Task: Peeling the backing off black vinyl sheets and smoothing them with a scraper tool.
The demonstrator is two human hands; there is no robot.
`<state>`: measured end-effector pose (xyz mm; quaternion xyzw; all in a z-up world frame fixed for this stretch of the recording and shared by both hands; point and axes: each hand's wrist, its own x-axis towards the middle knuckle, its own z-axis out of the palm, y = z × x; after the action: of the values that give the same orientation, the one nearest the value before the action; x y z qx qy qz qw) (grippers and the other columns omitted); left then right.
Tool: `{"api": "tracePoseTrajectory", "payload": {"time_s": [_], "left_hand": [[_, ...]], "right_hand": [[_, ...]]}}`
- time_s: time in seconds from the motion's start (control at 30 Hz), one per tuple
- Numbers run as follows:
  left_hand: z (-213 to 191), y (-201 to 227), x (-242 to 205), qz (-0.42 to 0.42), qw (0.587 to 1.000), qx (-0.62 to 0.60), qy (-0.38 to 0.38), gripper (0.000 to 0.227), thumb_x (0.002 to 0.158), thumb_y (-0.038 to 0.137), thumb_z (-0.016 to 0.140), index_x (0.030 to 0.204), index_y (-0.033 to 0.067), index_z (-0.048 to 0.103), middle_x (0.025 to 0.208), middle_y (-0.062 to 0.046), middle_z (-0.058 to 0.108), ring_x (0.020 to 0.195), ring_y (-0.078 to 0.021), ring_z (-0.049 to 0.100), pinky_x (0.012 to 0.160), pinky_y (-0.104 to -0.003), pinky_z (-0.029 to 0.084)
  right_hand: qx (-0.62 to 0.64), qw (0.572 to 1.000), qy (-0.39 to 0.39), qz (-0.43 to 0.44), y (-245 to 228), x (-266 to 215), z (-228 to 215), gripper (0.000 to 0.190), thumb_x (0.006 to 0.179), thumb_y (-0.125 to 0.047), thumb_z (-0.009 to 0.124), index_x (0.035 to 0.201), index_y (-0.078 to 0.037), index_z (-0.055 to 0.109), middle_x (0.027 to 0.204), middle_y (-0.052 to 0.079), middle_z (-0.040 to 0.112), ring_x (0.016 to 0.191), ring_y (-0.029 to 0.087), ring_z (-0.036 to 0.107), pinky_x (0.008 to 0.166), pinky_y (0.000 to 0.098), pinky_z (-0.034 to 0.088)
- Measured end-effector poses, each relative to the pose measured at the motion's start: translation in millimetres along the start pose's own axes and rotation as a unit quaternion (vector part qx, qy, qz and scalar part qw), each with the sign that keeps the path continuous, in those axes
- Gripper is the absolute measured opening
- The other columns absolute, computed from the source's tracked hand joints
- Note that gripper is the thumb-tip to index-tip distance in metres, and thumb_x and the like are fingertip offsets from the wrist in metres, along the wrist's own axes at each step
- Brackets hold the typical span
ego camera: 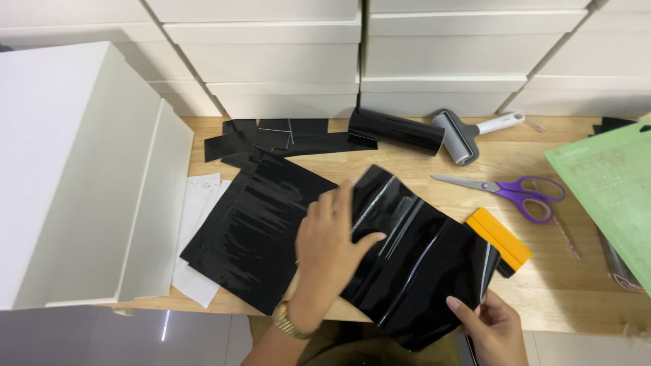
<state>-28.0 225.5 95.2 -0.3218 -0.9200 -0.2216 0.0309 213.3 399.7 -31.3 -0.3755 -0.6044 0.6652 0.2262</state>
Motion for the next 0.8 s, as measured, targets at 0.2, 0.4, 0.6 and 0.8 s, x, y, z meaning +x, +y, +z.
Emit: {"api": "tracePoseTrajectory", "payload": {"time_s": [0.2,0.4,0.6,0.8], "left_hand": [[35,71,-66,0.283,0.929,-0.16,-0.173,0.072,0.094,0.061,0.038,0.142,0.01,0.055,0.136,-0.015,0.057,0.112,-0.0401,0.052,0.081,-0.057,0.039],[54,58,-104,0.323,0.942,-0.064,0.068,0.014,0.103,0.015,0.066,0.116,0.013,0.069,0.099,-0.009,0.066,0.092,-0.0262,0.068,0.079,-0.042,0.057],[62,12,-108,0.251,0.909,-0.276,-0.188,0.023,0.101,0.001,0.059,0.121,-0.0074,0.066,0.131,-0.026,0.066,0.127,-0.0397,0.06,0.113,-0.053,0.043],[11,11,-79,0.179,0.906,-0.281,-0.262,0.031,0.099,-0.004,0.048,0.12,0.0029,0.07,0.104,-0.009,0.059,0.089,-0.0276,0.06,0.079,-0.038,0.051]], "right_hand": [[0.058,0.989,0.126,0.044,63,-23,-6,0.038,0.088,-0.005,0.078,0.064,-0.014,0.049,0.067,0.0,0.061,0.061,0.006,0.05,0.056,0.0207,0.038],[0.203,0.966,0.122,0.107,96,-38,8,0.026,0.093,0.0,0.071,0.07,-0.003,0.059,0.065,0.005,0.056,0.067,0.014,0.06,0.065,0.036,0.06],[-0.418,0.772,0.076,-0.472,9,-50,14,0.028,0.078,-0.023,0.085,0.101,-0.019,0.069,0.112,0.006,0.067,0.106,0.027,0.056,0.097,0.0335,0.045],[-0.469,0.691,-0.147,-0.53,-51,-11,14,0.038,0.091,0.006,0.047,0.115,-0.012,0.072,0.114,-0.001,0.072,0.103,0.024,0.066,0.091,0.0379,0.05]]}}
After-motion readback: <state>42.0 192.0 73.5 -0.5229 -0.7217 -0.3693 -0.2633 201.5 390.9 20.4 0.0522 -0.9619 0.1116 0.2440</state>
